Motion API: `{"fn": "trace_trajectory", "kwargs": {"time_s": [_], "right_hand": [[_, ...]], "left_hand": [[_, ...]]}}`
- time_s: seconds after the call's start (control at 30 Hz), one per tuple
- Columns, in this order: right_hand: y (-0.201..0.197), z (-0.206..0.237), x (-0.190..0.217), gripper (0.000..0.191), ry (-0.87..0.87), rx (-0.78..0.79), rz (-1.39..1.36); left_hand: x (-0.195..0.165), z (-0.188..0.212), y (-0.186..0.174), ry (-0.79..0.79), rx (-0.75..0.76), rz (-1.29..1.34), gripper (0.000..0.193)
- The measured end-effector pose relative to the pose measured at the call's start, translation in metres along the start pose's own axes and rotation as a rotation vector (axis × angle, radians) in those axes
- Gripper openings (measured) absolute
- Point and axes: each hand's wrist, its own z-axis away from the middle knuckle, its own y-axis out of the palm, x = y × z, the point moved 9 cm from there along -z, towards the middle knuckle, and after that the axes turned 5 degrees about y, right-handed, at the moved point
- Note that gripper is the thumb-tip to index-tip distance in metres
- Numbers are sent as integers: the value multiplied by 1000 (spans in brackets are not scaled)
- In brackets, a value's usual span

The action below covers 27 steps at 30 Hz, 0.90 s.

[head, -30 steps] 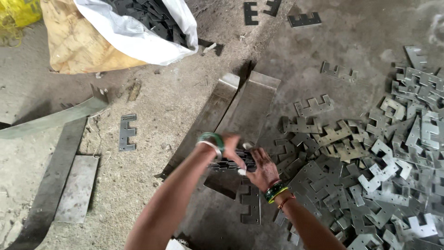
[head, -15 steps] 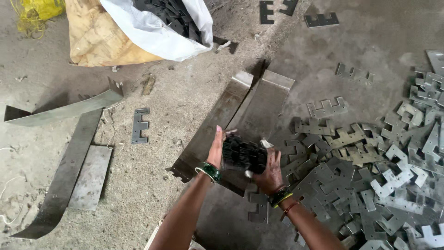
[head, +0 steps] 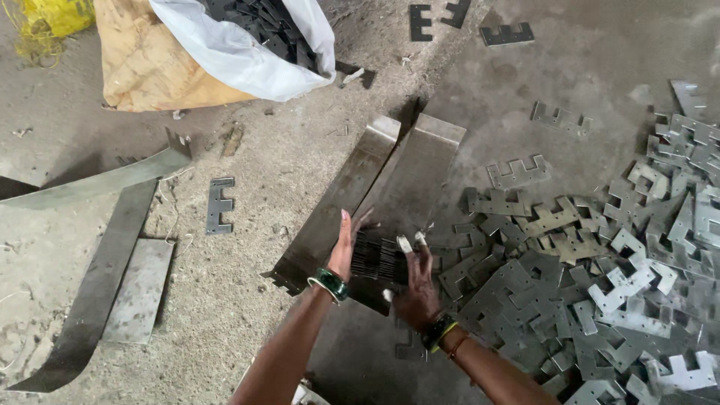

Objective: The person sorts through a pile of metal plates on the floor, picking them up one by one and stacking them into small neat piles.

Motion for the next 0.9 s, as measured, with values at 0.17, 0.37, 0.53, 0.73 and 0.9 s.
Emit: {"fn": "trace_trajectory", "kwargs": {"time_s": [0.17, 0.37, 0.53, 0.73, 0.9], "right_hand": [[0, -15, -9, 92, 358, 280, 371], [-8, -28, 23, 99, 196, 298, 529], [1, -19, 31, 86, 132, 326, 629], [-13, -60, 17, 77, 157, 224, 633], [-58, -150, 0, 82, 207, -49, 769]], "left_hand": [[-38, 20, 4, 266, -53, -1324, 86], [33, 115, 59, 600, 988, -1902, 37], [58, 127, 61, 657, 1032, -1950, 29], [113, 162, 5, 780, 1132, -1798, 24], [137, 159, -37, 908, 988, -1794, 19]]}}
